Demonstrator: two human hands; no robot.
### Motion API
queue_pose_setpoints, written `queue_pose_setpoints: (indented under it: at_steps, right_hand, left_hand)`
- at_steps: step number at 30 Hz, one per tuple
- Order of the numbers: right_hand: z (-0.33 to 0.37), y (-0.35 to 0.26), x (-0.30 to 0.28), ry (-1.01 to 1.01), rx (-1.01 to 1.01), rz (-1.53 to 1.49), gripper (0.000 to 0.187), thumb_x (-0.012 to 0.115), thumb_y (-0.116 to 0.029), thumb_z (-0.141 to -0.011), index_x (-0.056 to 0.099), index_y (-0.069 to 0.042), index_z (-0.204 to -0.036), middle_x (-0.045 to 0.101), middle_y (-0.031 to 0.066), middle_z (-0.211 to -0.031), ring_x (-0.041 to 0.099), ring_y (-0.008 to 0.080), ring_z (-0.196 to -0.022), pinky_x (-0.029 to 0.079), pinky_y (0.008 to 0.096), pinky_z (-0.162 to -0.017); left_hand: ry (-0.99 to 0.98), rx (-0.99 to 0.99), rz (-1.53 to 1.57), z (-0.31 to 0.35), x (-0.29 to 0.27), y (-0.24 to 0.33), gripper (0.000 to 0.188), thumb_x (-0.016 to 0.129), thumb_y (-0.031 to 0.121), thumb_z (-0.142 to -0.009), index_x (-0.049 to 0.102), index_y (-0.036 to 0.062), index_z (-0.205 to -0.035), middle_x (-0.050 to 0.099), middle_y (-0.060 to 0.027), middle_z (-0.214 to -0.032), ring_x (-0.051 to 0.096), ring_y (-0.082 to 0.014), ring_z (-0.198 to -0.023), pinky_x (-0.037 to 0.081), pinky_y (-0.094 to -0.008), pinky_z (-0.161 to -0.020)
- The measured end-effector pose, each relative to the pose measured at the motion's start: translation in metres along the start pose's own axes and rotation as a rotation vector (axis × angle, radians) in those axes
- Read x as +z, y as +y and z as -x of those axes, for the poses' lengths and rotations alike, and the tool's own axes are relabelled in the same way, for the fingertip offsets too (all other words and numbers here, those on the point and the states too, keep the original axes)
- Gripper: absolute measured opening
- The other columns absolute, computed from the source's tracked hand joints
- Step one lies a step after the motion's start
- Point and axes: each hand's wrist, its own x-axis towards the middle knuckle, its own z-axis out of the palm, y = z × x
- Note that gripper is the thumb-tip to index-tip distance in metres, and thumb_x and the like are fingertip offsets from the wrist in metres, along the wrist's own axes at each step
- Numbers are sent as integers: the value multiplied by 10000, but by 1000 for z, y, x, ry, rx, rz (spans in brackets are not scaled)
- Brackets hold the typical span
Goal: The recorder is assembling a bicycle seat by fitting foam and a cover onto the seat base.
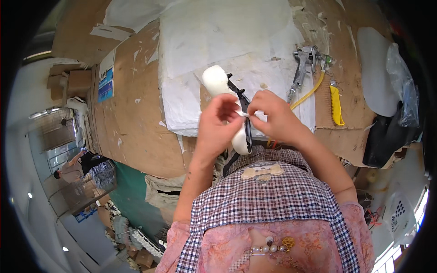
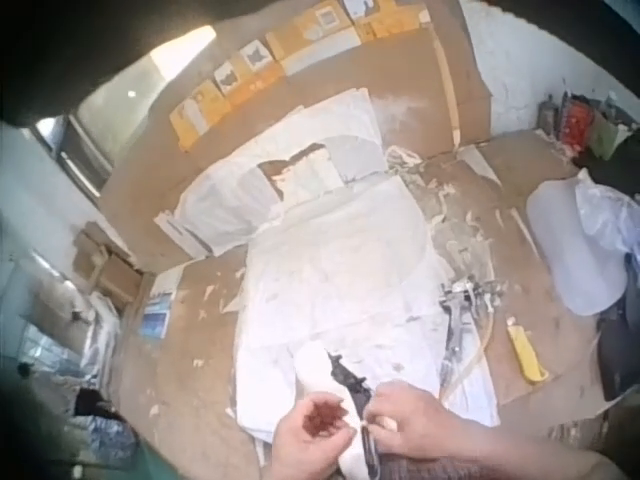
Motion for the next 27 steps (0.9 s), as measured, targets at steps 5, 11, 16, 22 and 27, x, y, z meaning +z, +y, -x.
queue_pose_setpoints:
  at_steps: [5, 11, 16, 22, 27]
  right_hand:
    - [-12, 45, 14, 2, 661, -778, 144, 666, -135, -781, 653, -21, -867, 612, -9, -766, 519, 74, -673, 417, 228, -612]
    - [-39, 51, 34, -19, 807, -978, 160, 656, -173, -804, 660, -30, -876, 612, -3, -768, 512, 72, -683, 405, 217, -605]
    - [-44, 48, 31, -73, 738, -888, 164, 662, -194, -807, 657, -36, -852, 612, -10, -772, 512, 61, -696, 401, 215, -602]
    - [-50, 45, 32, -64, 711, -875, 143, 659, -147, -797, 650, -13, -847, 612, 6, -771, 535, 71, -709, 442, 222, -633]
    - [-50, 43, 37, -28, 733, -909, 130, 659, -140, -794, 648, -18, -839, 608, 4, -766, 534, 72, -705, 440, 219, -631]
  left_hand:
    - [237, 68, -131, -24, -32, -14, 376, 666, 0, -700, 543, 10, -1055, 545, -42, -983, 548, -98, -764, 461, -225, -664]
    - [363, 12, -216, -40, -27, -30, 442, 688, 51, -695, 524, 19, -1104, 489, -62, -1086, 513, -146, -876, 476, -258, -695]
    - [389, -6, -182, -45, -30, -32, 471, 700, 62, -677, 522, 19, -1110, 474, -62, -1100, 502, -136, -861, 473, -252, -689]
    - [414, -2, -238, -44, -29, -32, 484, 699, 63, -666, 523, 22, -1114, 474, -55, -1068, 486, -124, -822, 466, -241, -682]
    - [422, 3, -256, -47, -28, -34, 483, 699, 72, -664, 525, 21, -1112, 473, -57, -1055, 481, -121, -811, 467, -243, -682]
